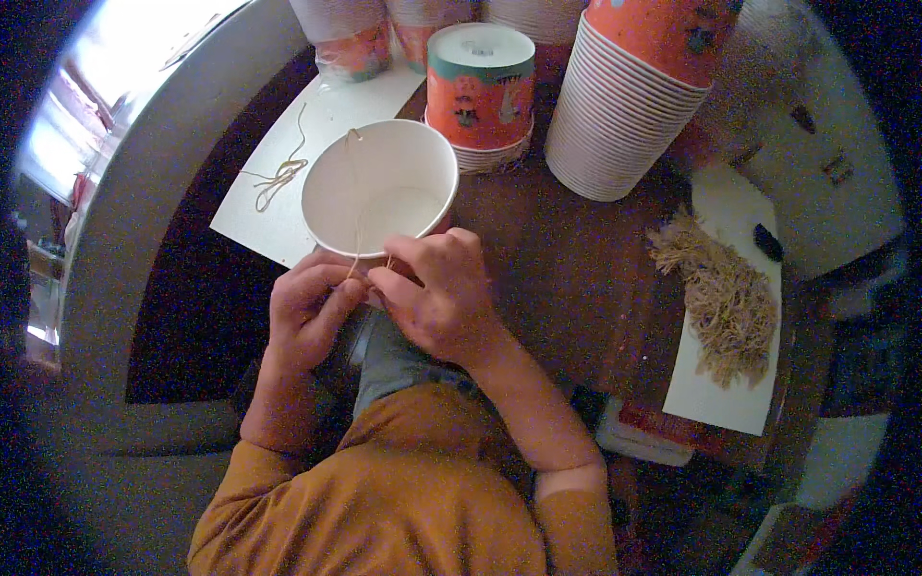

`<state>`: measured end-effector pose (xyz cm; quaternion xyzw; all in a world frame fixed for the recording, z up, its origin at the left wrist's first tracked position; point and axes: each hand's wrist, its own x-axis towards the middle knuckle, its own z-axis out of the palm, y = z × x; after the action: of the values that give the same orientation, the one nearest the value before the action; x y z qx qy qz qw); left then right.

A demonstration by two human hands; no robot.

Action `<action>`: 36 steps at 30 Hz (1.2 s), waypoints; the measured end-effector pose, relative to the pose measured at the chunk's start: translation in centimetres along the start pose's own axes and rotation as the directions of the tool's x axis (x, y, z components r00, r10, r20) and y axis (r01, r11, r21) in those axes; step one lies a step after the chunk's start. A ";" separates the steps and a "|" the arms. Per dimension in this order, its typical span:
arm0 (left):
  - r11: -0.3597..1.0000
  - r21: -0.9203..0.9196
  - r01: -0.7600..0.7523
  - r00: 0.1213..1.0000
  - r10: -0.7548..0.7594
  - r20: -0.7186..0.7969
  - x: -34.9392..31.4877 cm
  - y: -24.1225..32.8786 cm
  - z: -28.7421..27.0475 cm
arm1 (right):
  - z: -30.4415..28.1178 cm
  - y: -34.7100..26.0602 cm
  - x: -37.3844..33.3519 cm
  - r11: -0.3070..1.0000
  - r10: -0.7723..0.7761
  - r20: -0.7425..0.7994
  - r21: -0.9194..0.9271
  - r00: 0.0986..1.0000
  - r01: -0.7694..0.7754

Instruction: Thread and tie string handles through pre-punched holes in paper buckets.

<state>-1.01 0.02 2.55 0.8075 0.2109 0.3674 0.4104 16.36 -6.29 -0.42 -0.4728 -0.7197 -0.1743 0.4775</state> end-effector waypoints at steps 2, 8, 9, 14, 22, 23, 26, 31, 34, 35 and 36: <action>0.988 0.145 -0.053 0.996 0.063 -0.066 0.2 0.6 -0.1 | 0.3 0.2 -0.2 0.999 -0.020 -0.023 -0.030 1.000 0.019; 0.953 -0.259 -0.157 0.987 0.139 -0.084 0.1 0.3 -0.7 | 0.2 1.0 0.1 0.992 -0.092 -0.092 -0.091 0.991 0.084; 0.935 -0.322 -0.151 0.986 0.117 -0.121 0.1 0.1 -0.6 | 0.1 1.1 0.1 0.993 -0.096 -0.063 -0.070 0.993 0.091; 0.635 -0.769 -0.078 0.988 -0.054 -0.145 0.3 -3.9 -0.1 | -1.5 1.1 1.2 0.991 -0.094 0.129 -0.079 0.987 0.104; 0.673 -0.731 -0.108 0.992 0.125 -0.031 -0.5 -5.5 -0.4 | -5.4 7.1 8.5 0.886 0.434 0.272 -0.300 0.859 -0.353; 0.637 -0.764 -0.103 0.985 0.171 0.009 -0.4 -5.5 -0.2 | -5.2 8.7 8.4 0.880 0.460 0.364 -0.303 0.810 -0.365; 0.526 -0.848 -0.059 0.975 0.211 0.063 0.3 -6.9 0.3 | -4.1 11.6 7.6 0.803 0.556 0.718 -0.334 0.419 -0.494; 0.562 -0.738 0.373 0.864 -0.500 0.056 1.4 -8.0 -1.0 | -4.7 5.8 8.4 0.970 0.197 0.157 -0.172 0.968 -0.170; 0.662 -0.735 0.145 0.974 -0.226 -0.012 6.0 -4.1 -2.0 | -6.1 4.9 10.0 0.978 -0.128 0.167 -0.141 0.978 0.152; 0.736 -0.676 0.037 0.985 -0.140 -0.100 7.8 -4.4 -3.0 | -6.7 3.9 11.0 0.994 -0.080 0.188 -0.060 0.979 0.093; 0.790 -0.608 -0.076 0.983 -0.043 -0.178 9.8 -4.7 -3.7 | -7.2 3.5 11.8 0.999 -0.034 0.214 0.013 0.976 0.032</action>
<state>2.27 10.89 4.30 0.5960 0.1102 0.4917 0.6252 21.94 -3.56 12.47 -0.4746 -0.7756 -0.1265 0.3964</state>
